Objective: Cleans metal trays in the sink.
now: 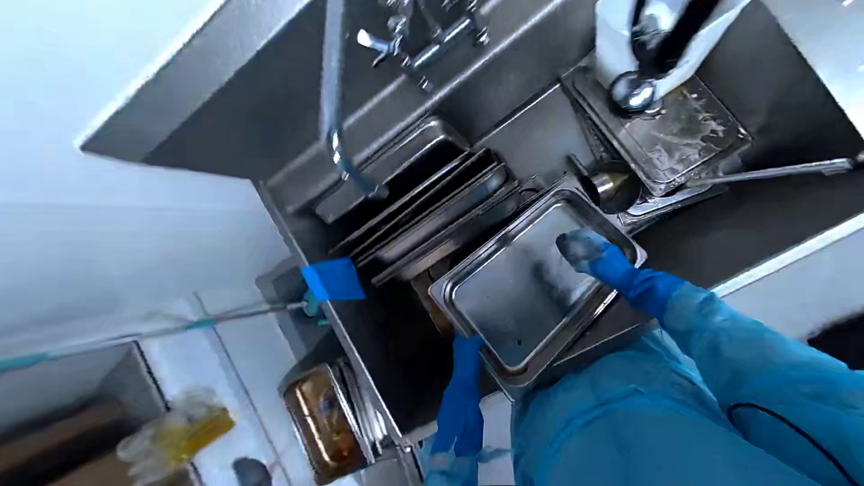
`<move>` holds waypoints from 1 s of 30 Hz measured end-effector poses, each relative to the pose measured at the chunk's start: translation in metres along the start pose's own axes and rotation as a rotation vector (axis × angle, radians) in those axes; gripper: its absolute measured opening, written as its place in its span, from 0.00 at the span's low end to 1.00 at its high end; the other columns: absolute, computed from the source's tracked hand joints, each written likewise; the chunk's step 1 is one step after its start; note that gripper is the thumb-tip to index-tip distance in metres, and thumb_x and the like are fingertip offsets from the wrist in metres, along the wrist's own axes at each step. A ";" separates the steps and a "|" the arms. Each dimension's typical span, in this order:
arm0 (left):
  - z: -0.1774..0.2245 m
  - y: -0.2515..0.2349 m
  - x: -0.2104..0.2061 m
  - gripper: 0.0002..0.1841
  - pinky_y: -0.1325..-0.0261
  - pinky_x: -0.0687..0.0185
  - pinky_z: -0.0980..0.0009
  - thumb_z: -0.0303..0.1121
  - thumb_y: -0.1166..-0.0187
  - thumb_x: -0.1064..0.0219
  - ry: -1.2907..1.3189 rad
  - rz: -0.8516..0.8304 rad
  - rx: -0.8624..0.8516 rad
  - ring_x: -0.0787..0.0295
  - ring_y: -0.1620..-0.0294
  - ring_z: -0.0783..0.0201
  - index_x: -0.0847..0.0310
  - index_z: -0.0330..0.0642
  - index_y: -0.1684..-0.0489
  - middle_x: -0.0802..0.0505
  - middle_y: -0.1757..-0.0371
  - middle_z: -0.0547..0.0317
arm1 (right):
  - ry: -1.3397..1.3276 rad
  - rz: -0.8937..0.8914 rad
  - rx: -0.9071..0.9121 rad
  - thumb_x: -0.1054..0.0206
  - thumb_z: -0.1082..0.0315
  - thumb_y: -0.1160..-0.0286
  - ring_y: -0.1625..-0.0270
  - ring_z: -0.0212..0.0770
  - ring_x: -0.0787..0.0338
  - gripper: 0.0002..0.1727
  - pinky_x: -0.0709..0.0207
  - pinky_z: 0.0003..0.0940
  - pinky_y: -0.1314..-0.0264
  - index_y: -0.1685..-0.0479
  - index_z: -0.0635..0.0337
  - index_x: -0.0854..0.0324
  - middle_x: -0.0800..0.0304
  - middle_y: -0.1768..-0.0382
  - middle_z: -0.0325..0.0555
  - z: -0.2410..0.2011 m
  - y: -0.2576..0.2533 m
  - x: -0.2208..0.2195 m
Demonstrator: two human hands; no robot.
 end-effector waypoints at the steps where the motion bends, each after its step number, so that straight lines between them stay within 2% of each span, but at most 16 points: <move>1: 0.000 -0.009 -0.005 0.41 0.36 0.14 0.45 0.18 0.36 0.29 -0.006 -0.017 -0.013 0.14 0.35 0.43 0.40 0.32 0.15 0.15 0.32 0.31 | 0.077 0.010 0.000 0.16 0.68 0.43 0.20 0.48 0.21 0.41 0.26 0.57 0.17 0.19 0.46 0.22 0.20 0.21 0.47 0.007 -0.014 -0.019; 3: -0.003 -0.025 -0.011 0.48 0.30 0.18 0.42 0.16 0.34 0.29 -0.027 -0.025 0.008 0.18 0.27 0.40 0.51 0.38 0.07 0.20 0.25 0.30 | 0.257 0.014 -0.018 0.17 0.63 0.44 0.16 0.52 0.25 0.45 0.27 0.61 0.18 0.16 0.42 0.26 0.27 0.15 0.47 0.029 -0.039 -0.051; 4: -0.008 -0.033 -0.012 0.49 0.31 0.18 0.41 0.16 0.35 0.29 -0.029 -0.018 0.021 0.18 0.28 0.39 0.52 0.40 0.07 0.20 0.25 0.30 | 0.320 0.007 -0.034 0.17 0.60 0.44 0.16 0.54 0.25 0.45 0.25 0.63 0.20 0.16 0.41 0.27 0.32 0.12 0.49 0.045 -0.050 -0.065; 6: -0.023 -0.053 -0.010 0.52 0.34 0.17 0.39 0.15 0.38 0.28 -0.032 -0.018 0.025 0.17 0.30 0.38 0.52 0.41 0.06 0.19 0.26 0.30 | 0.398 0.035 -0.069 0.22 0.48 0.34 0.17 0.57 0.24 0.39 0.24 0.64 0.23 0.17 0.38 0.26 0.39 0.09 0.51 0.066 -0.064 -0.085; 9: -0.049 -0.083 -0.015 0.47 0.37 0.15 0.40 0.14 0.40 0.27 0.016 -0.054 0.031 0.14 0.34 0.40 0.42 0.39 0.11 0.16 0.30 0.32 | 0.403 0.258 -0.213 0.26 0.48 0.28 0.22 0.54 0.18 0.29 0.24 0.65 0.24 0.26 0.40 0.18 0.22 0.18 0.44 0.072 -0.084 -0.085; 12: -0.058 -0.100 -0.018 0.43 0.36 0.15 0.42 0.15 0.38 0.27 0.054 -0.076 0.041 0.13 0.34 0.43 0.37 0.38 0.14 0.14 0.32 0.34 | 0.317 0.439 -0.426 0.25 0.48 0.30 0.33 0.61 0.12 0.35 0.20 0.70 0.34 0.20 0.45 0.24 0.11 0.34 0.57 0.046 -0.106 -0.107; 13: -0.058 -0.105 -0.018 0.43 0.35 0.15 0.42 0.15 0.38 0.27 0.056 -0.077 0.040 0.13 0.34 0.43 0.37 0.38 0.14 0.14 0.32 0.34 | 0.331 0.378 -0.420 0.26 0.47 0.28 0.36 0.63 0.10 0.37 0.19 0.71 0.37 0.17 0.45 0.27 0.10 0.37 0.60 0.022 -0.111 -0.139; 15: -0.063 -0.110 -0.022 0.41 0.35 0.15 0.43 0.16 0.38 0.27 0.037 -0.087 0.055 0.13 0.36 0.44 0.36 0.35 0.16 0.14 0.34 0.34 | 0.421 0.160 -0.278 0.30 0.51 0.24 0.35 0.59 0.10 0.33 0.17 0.66 0.36 0.18 0.45 0.26 0.10 0.35 0.54 -0.029 -0.098 -0.234; 17: -0.074 -0.108 -0.029 0.36 0.39 0.14 0.43 0.16 0.39 0.27 0.043 -0.093 0.072 0.11 0.40 0.44 0.30 0.33 0.23 0.11 0.39 0.35 | 0.494 -0.060 -0.019 0.29 0.57 0.26 0.30 0.52 0.12 0.28 0.17 0.58 0.29 0.24 0.48 0.19 0.13 0.28 0.47 -0.063 -0.076 -0.322; 18: -0.078 -0.110 -0.029 0.36 0.40 0.14 0.42 0.16 0.40 0.27 0.064 -0.098 0.071 0.11 0.40 0.44 0.29 0.32 0.23 0.11 0.39 0.34 | 0.481 -0.138 0.094 0.28 0.60 0.25 0.23 0.50 0.17 0.29 0.23 0.55 0.21 0.21 0.47 0.20 0.17 0.23 0.43 -0.068 -0.074 -0.345; 20: -0.076 -0.120 -0.028 0.38 0.40 0.12 0.43 0.14 0.42 0.27 0.123 -0.082 0.060 0.10 0.40 0.45 0.30 0.34 0.22 0.11 0.38 0.36 | 0.476 -0.209 0.266 0.28 0.60 0.25 0.18 0.47 0.21 0.30 0.29 0.53 0.14 0.19 0.45 0.21 0.20 0.18 0.41 -0.062 -0.097 -0.343; 23: -0.083 -0.119 -0.027 0.38 0.36 0.15 0.43 0.14 0.37 0.29 0.142 -0.056 0.055 0.12 0.36 0.44 0.31 0.36 0.18 0.12 0.35 0.34 | 0.599 -0.084 0.256 0.27 0.54 0.26 0.17 0.46 0.23 0.31 0.28 0.55 0.15 0.19 0.35 0.21 0.24 0.16 0.35 -0.020 -0.121 -0.262; 25: -0.087 -0.126 -0.029 0.41 0.35 0.14 0.45 0.14 0.37 0.30 0.136 -0.049 0.048 0.12 0.36 0.46 0.34 0.38 0.14 0.12 0.34 0.36 | 0.643 0.151 0.047 0.26 0.55 0.28 0.21 0.53 0.19 0.30 0.23 0.60 0.23 0.21 0.31 0.20 0.23 0.17 0.41 0.016 -0.132 -0.193; 27: -0.082 -0.126 -0.031 0.39 0.37 0.14 0.44 0.15 0.37 0.29 0.127 -0.049 0.042 0.11 0.37 0.46 0.32 0.38 0.17 0.11 0.36 0.36 | 0.532 0.434 -0.233 0.25 0.53 0.29 0.24 0.57 0.18 0.30 0.24 0.63 0.25 0.23 0.33 0.19 0.17 0.24 0.49 0.037 -0.135 -0.151; 28: -0.079 -0.124 -0.032 0.38 0.37 0.14 0.43 0.15 0.36 0.29 0.121 -0.049 0.047 0.12 0.37 0.45 0.32 0.38 0.17 0.11 0.36 0.35 | 0.478 0.510 -0.317 0.25 0.52 0.30 0.24 0.57 0.18 0.30 0.24 0.62 0.25 0.23 0.35 0.18 0.15 0.27 0.52 0.035 -0.137 -0.153; 30: -0.085 -0.123 -0.034 0.40 0.35 0.15 0.45 0.14 0.36 0.28 0.106 -0.047 0.060 0.12 0.36 0.45 0.34 0.37 0.16 0.12 0.35 0.36 | 0.436 0.456 -0.332 0.25 0.53 0.29 0.25 0.58 0.17 0.33 0.22 0.62 0.26 0.20 0.44 0.21 0.16 0.27 0.56 0.012 -0.131 -0.197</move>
Point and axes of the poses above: each hand's wrist, its own y-axis away from the middle knuckle, its own x-axis out of the back of the hand, z = x × y, the point moved 7 cm from there along -y, towards the middle knuckle
